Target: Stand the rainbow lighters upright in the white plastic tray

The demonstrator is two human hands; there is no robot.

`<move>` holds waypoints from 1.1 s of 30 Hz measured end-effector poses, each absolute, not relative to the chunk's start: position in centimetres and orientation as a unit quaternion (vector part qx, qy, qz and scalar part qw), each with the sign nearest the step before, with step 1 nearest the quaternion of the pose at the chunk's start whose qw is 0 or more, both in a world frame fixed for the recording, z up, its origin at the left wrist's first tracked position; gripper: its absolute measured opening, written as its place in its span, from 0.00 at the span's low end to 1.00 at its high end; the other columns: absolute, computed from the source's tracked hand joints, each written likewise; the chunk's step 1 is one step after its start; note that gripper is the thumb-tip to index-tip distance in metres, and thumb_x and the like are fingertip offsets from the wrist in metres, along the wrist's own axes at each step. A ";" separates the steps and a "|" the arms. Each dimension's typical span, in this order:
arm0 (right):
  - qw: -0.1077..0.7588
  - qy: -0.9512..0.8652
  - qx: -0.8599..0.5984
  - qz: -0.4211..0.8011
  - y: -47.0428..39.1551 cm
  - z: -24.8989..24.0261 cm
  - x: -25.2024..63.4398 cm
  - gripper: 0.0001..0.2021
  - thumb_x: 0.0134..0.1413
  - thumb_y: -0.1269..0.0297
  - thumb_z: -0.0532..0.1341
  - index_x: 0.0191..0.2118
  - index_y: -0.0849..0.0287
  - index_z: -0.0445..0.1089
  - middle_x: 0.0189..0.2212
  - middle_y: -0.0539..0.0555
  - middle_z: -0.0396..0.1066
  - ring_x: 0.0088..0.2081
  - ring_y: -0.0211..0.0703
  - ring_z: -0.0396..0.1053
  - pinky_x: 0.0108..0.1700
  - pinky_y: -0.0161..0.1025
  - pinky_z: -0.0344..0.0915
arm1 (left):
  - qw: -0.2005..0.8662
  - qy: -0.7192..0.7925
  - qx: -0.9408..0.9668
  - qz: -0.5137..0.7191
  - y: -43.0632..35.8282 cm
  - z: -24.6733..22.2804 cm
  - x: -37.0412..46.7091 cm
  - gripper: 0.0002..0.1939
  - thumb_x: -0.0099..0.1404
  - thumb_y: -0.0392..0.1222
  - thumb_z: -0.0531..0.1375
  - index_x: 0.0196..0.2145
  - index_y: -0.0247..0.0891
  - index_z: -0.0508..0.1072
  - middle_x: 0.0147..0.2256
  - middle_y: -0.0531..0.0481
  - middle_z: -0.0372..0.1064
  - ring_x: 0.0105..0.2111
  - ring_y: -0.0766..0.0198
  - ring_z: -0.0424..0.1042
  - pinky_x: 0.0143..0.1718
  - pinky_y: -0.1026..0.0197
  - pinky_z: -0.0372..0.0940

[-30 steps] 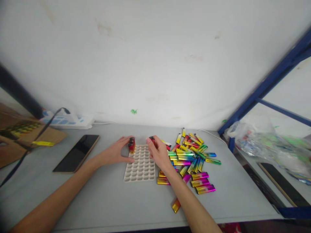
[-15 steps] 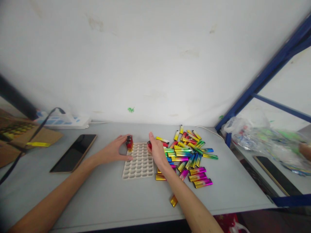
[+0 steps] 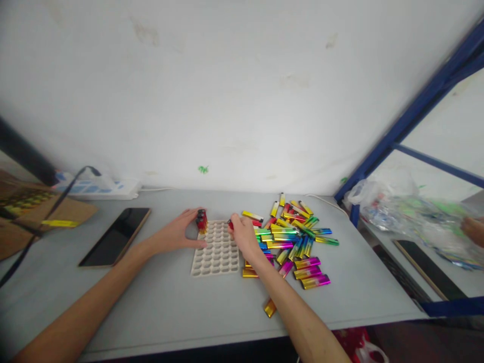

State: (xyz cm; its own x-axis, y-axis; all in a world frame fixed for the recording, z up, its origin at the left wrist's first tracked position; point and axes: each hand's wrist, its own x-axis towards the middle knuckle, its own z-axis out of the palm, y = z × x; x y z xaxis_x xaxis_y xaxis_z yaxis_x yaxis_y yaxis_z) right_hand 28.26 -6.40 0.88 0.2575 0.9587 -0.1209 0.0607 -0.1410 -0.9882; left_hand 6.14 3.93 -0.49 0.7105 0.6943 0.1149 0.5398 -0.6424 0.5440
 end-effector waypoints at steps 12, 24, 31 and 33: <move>0.528 -0.388 -0.602 0.457 -6.1 0.4 28.5 0.31 0.62 0.35 0.53 0.16 0.51 0.50 0.14 0.44 0.45 0.18 0.35 0.41 0.22 0.38 0.40 | 0.258 0.325 0.894 0.170 3.8 -0.4 6.2 0.49 0.50 0.69 0.74 0.61 0.39 0.71 0.67 0.33 0.66 0.69 0.39 0.64 0.72 0.39 0.55; 0.490 -0.620 -0.521 0.321 -6.4 1.9 28.6 0.25 0.62 0.35 0.63 0.38 0.56 0.76 0.32 0.52 0.72 0.35 0.44 0.69 0.40 0.40 0.66 | 0.245 0.296 0.902 0.194 3.7 -0.6 6.2 0.44 0.51 0.67 0.75 0.58 0.40 0.72 0.61 0.38 0.72 0.63 0.41 0.69 0.69 0.41 0.57; 0.448 -0.689 -0.519 0.236 -6.6 2.8 27.3 0.17 0.68 0.47 0.63 0.41 0.57 0.79 0.25 0.49 0.73 0.27 0.40 0.68 0.33 0.37 0.64 | 0.244 0.293 0.904 0.194 3.6 -0.7 6.2 0.46 0.50 0.66 0.76 0.60 0.41 0.71 0.63 0.37 0.71 0.65 0.39 0.68 0.69 0.40 0.57; 0.452 -0.687 -0.515 0.242 -6.6 2.5 27.0 0.16 0.69 0.48 0.63 0.42 0.57 0.78 0.28 0.51 0.78 0.29 0.42 0.73 0.35 0.37 0.68 | 0.242 0.288 0.906 0.196 3.6 -0.5 6.3 0.45 0.51 0.65 0.76 0.59 0.41 0.71 0.62 0.38 0.71 0.64 0.40 0.68 0.68 0.41 0.59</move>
State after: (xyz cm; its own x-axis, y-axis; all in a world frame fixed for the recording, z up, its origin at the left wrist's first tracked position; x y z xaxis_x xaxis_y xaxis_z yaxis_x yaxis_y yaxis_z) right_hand 27.02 -6.63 2.50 -0.0611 0.9263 0.3719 0.4895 0.3525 -0.7976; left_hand 6.26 3.58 -0.53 0.7575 0.6162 0.2159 0.4265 -0.7173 0.5510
